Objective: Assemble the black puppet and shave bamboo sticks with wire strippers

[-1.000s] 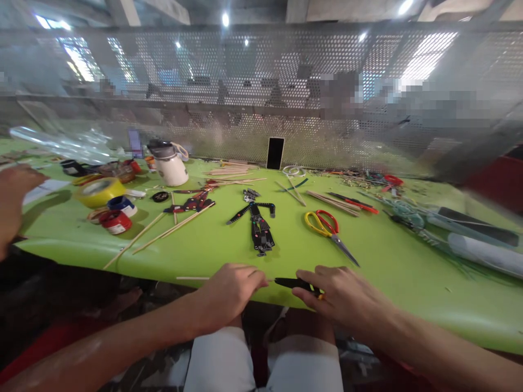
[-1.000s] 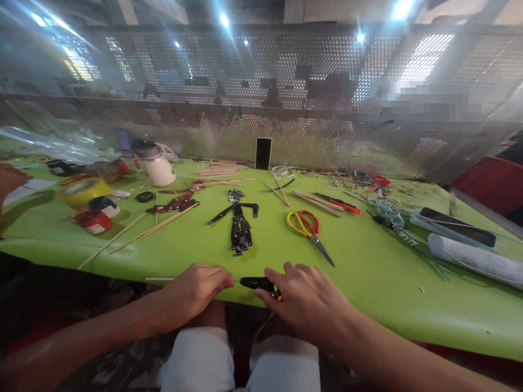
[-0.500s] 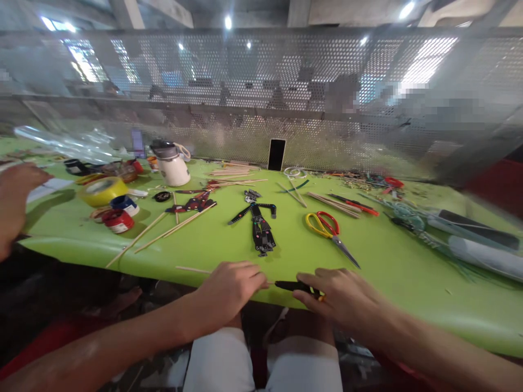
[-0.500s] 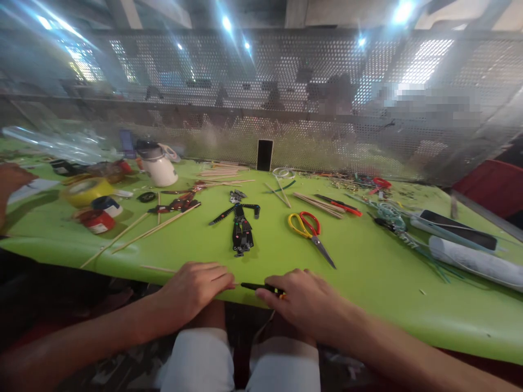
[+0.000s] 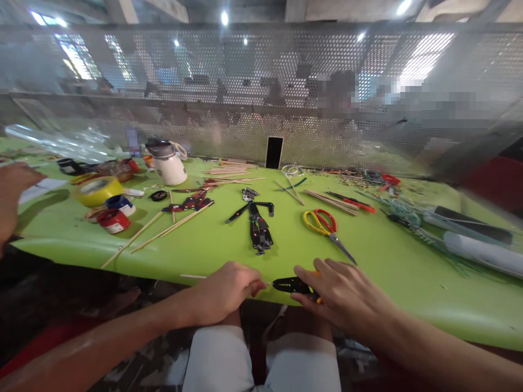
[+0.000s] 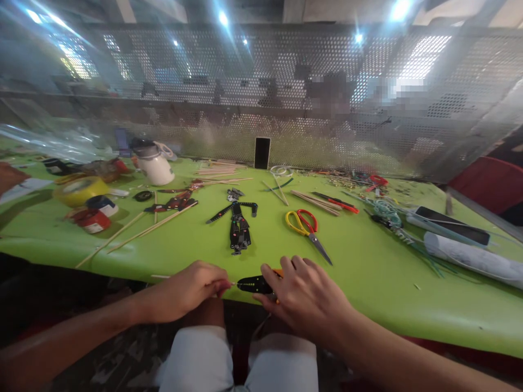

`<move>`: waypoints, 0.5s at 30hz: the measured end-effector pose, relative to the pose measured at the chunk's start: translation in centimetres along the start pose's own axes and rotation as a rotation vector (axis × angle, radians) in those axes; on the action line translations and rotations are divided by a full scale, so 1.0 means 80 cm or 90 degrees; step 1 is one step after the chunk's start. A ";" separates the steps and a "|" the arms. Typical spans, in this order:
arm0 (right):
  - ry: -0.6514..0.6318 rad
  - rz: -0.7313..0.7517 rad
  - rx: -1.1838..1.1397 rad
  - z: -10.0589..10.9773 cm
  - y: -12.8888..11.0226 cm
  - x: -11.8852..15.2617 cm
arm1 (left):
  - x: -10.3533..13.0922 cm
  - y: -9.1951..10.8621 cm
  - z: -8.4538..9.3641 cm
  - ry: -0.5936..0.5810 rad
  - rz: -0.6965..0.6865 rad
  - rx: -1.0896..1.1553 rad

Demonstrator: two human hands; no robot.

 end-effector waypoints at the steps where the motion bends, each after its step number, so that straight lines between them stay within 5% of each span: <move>1: -0.035 -0.049 -0.054 -0.009 0.006 -0.001 | 0.001 0.001 0.000 0.023 -0.026 -0.037; 6: -0.329 -0.296 -0.450 -0.055 0.009 0.008 | 0.013 0.021 -0.010 0.112 -0.246 -0.273; 10: -0.540 -0.464 -0.683 -0.068 -0.004 0.028 | 0.022 0.038 -0.006 0.199 -0.333 -0.398; 12: -0.571 -0.505 -0.713 -0.070 -0.004 0.034 | 0.024 0.044 -0.002 0.229 -0.348 -0.431; 15: -0.467 -0.401 -0.616 -0.067 0.004 0.021 | 0.020 0.035 -0.004 0.185 -0.308 -0.397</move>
Point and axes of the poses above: each hand's wrist, its own x-axis away from the middle knuckle, its own z-axis out of the back of the hand, y = z × x, the point moved 10 cm from there along -x, towards the middle knuckle, and after that the axes turned 14 degrees about y, right-handed, at the moved point
